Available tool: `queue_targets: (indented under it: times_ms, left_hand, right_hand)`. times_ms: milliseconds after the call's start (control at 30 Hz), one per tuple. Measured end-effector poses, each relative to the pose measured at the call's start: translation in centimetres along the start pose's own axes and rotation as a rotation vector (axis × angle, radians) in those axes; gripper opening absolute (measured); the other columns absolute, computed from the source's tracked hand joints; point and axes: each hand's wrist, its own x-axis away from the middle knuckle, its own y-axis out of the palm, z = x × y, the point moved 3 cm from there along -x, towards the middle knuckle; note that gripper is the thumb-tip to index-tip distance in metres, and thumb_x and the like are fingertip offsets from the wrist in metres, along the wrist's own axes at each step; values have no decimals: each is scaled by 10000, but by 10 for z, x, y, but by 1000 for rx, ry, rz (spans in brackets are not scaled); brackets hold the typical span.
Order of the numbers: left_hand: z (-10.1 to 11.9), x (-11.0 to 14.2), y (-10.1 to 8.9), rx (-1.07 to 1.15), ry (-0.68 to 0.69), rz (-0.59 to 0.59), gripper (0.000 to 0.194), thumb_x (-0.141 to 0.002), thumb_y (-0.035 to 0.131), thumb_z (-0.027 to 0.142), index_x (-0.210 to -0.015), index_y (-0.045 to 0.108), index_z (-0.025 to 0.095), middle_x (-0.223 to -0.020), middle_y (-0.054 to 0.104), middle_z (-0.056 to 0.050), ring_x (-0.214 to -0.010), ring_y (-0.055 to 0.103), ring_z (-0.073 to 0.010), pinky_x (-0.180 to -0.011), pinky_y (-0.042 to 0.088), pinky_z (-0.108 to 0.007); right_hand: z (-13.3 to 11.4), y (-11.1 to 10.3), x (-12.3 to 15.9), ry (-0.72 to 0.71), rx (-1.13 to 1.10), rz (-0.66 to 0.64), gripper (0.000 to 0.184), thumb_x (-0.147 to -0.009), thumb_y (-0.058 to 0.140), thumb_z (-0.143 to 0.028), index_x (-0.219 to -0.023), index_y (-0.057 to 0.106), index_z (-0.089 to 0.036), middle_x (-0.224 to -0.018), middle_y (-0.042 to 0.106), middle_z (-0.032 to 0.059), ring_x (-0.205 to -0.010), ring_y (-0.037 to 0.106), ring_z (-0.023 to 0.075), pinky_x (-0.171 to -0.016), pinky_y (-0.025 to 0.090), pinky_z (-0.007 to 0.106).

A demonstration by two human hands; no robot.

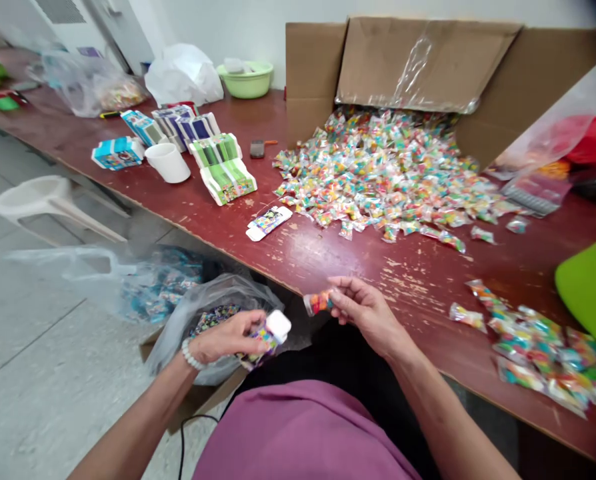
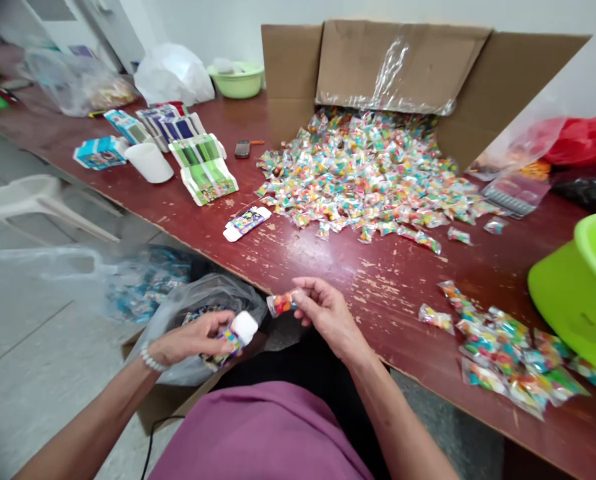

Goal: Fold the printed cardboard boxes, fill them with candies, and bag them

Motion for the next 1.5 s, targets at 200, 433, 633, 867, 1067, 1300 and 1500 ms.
queue_targets:
  times_ms: [200, 433, 633, 867, 1067, 1300, 1500]
  left_hand:
    - [35, -3, 42, 25, 77, 13, 353, -852, 669, 348, -1130, 522, 186, -961, 655, -43, -703, 656, -125, -588, 467, -207]
    - [31, -16, 64, 191, 187, 84, 340, -821, 651, 262, -1140, 551, 202, -899, 650, -16, -590, 618, -100, -542, 453, -206]
    - [24, -27, 65, 518, 163, 206, 540, -891, 475, 624, -1012, 638, 124, -718, 696, -88, -498, 633, -160, -477, 474, -243]
    - [39, -26, 76, 496, 302, 306, 343, -831, 661, 465, -966, 638, 150, -757, 663, -26, -546, 619, -145, -439, 520, -243]
    - [39, -32, 85, 628, 308, 296, 346, -865, 637, 492, -986, 575, 173, -727, 641, -7, -538, 628, -145, -412, 522, -230]
    - [40, -40, 84, 843, 161, 157, 319, -911, 566, 483, -953, 595, 168, -657, 651, -9, -426, 623, -152, -367, 522, -248]
    - [41, -43, 88, 796, 204, 216, 509, -930, 479, 571, -1155, 640, 143, -672, 668, -33, -431, 624, -157, -374, 511, -246]
  right_hand:
    - [-1, 28, 14, -146, 229, -57, 294, -854, 660, -365, -1089, 660, -187, -852, 699, 33, -690, 625, 141, -615, 507, 257]
    - [-6, 31, 18, -283, 385, -61, 305, -911, 608, -364, -1168, 681, -218, -948, 718, 53, -802, 650, 179, -748, 525, 309]
    - [-8, 13, 16, -81, 117, 85, 359, -882, 642, -480, -1124, 664, -216, -901, 702, 35, -668, 573, 129, -562, 448, 231]
    - [6, 36, 20, 2, -25, -128, 446, -753, 790, -437, -1108, 650, -206, -944, 678, 33, -754, 622, 145, -655, 520, 254]
    - [2, 38, 19, -166, 46, -95, 256, -836, 727, -442, -861, 690, -190, -816, 676, 27, -612, 603, 137, -578, 517, 267]
    - [-13, 33, 24, -498, 429, -171, 195, -950, 599, -341, -871, 739, -231, -929, 744, 68, -835, 702, 213, -792, 536, 337]
    - [-6, 32, 16, -265, 322, -116, 139, -873, 677, -341, -834, 704, -210, -865, 745, 42, -693, 677, 178, -636, 534, 286]
